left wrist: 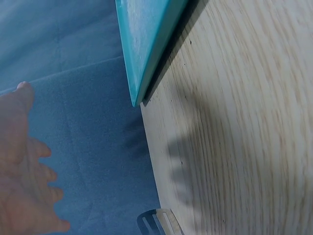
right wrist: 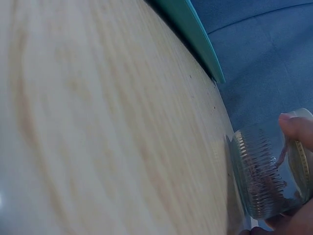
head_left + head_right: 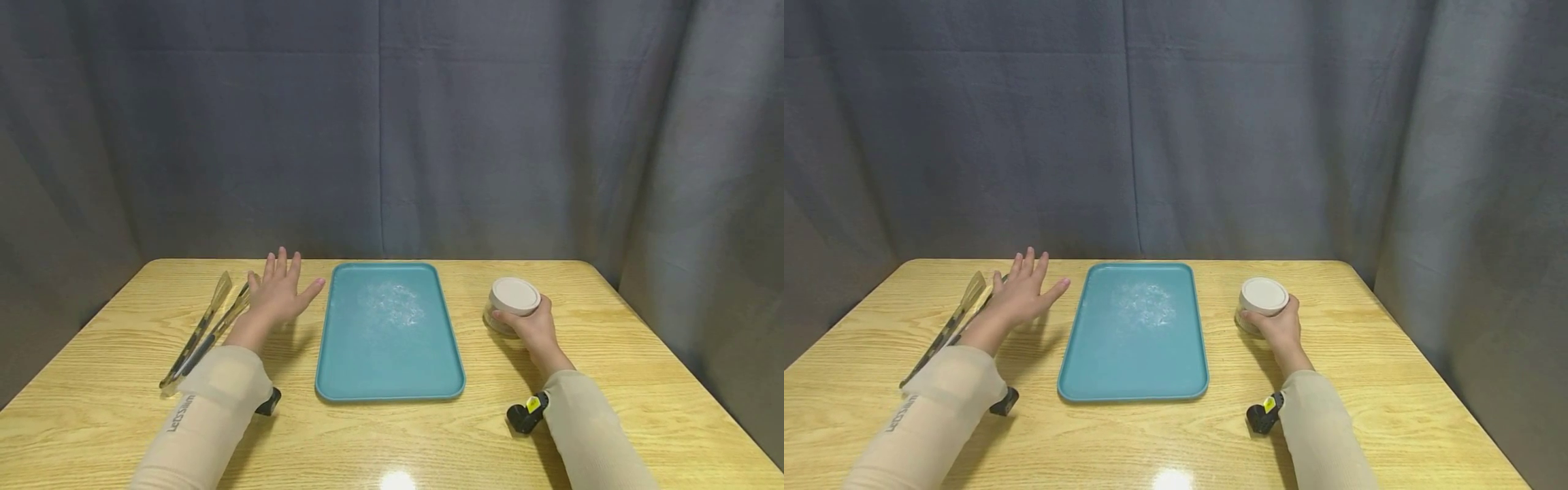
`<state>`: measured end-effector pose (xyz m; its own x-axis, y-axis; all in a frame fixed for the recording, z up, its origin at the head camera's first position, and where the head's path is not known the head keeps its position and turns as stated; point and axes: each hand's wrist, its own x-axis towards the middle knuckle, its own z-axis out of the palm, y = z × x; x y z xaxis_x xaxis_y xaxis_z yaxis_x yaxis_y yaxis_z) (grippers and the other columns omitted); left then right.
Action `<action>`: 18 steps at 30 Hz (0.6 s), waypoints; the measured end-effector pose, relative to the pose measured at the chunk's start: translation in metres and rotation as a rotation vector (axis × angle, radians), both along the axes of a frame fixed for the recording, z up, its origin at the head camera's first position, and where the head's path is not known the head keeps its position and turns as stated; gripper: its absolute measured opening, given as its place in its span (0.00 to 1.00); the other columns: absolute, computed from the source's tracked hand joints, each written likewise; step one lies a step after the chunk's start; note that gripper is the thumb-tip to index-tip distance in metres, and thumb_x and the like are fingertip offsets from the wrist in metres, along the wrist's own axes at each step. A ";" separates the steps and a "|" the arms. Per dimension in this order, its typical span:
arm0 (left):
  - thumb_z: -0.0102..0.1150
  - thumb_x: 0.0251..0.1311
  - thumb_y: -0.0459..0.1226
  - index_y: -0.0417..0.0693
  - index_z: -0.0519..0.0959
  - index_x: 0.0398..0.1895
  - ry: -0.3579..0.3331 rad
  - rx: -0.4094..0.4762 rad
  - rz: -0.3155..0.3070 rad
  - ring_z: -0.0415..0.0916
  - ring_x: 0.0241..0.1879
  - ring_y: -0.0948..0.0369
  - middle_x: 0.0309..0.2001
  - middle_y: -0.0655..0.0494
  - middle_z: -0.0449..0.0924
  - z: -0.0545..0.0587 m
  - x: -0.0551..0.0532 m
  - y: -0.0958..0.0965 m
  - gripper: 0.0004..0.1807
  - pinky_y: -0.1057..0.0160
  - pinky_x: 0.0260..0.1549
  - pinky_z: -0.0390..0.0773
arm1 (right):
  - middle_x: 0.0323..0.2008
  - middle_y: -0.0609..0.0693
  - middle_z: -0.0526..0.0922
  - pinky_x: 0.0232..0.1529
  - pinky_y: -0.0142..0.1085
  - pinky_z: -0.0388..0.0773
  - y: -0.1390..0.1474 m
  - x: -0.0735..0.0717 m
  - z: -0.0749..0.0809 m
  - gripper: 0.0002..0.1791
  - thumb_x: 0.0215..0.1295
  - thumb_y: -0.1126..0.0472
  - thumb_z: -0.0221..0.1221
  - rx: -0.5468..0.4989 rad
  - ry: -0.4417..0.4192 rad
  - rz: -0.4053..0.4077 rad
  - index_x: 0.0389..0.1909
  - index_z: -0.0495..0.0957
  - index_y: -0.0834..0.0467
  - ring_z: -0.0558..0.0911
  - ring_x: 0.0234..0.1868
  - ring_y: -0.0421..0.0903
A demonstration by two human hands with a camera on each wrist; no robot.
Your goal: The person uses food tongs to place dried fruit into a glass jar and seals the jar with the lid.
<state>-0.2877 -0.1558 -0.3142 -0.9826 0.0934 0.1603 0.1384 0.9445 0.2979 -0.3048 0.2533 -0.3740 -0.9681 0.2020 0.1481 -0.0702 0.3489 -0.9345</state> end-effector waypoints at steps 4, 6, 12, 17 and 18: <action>0.25 0.54 0.65 0.41 0.37 0.66 -0.009 -0.013 -0.003 0.19 0.61 0.48 0.64 0.40 0.25 0.000 -0.002 0.002 0.46 0.38 0.48 0.24 | 0.59 0.65 0.48 0.57 0.45 0.48 -0.002 0.003 0.002 0.56 0.45 0.62 0.64 -0.016 0.013 0.032 0.63 0.29 0.62 0.53 0.59 0.58; 0.25 0.54 0.65 0.42 0.37 0.66 -0.017 -0.014 -0.006 0.19 0.61 0.48 0.64 0.40 0.25 -0.001 -0.002 0.002 0.46 0.38 0.48 0.25 | 0.61 0.65 0.42 0.58 0.45 0.45 -0.001 0.005 0.004 0.60 0.46 0.61 0.64 -0.017 0.021 0.047 0.63 0.23 0.58 0.48 0.61 0.58; 0.25 0.55 0.64 0.42 0.36 0.66 -0.019 -0.014 -0.013 0.18 0.61 0.48 0.64 0.40 0.24 0.000 -0.001 0.003 0.45 0.38 0.48 0.25 | 0.64 0.58 0.26 0.57 0.50 0.37 -0.001 0.012 0.023 0.60 0.48 0.48 0.61 0.131 0.052 -0.016 0.63 0.20 0.54 0.32 0.63 0.55; 0.25 0.54 0.65 0.43 0.37 0.66 -0.009 -0.020 -0.013 0.18 0.61 0.49 0.64 0.41 0.24 0.003 -0.003 0.005 0.45 0.39 0.48 0.23 | 0.64 0.56 0.28 0.57 0.52 0.36 -0.009 0.011 0.048 0.55 0.51 0.42 0.56 0.218 0.131 -0.007 0.64 0.25 0.54 0.31 0.63 0.54; 0.25 0.55 0.64 0.43 0.37 0.66 -0.009 -0.021 -0.012 0.18 0.61 0.49 0.64 0.41 0.24 0.004 -0.003 0.005 0.45 0.39 0.48 0.23 | 0.64 0.56 0.28 0.57 0.52 0.35 -0.013 0.010 0.054 0.54 0.52 0.41 0.54 0.236 0.156 0.000 0.65 0.26 0.55 0.31 0.63 0.54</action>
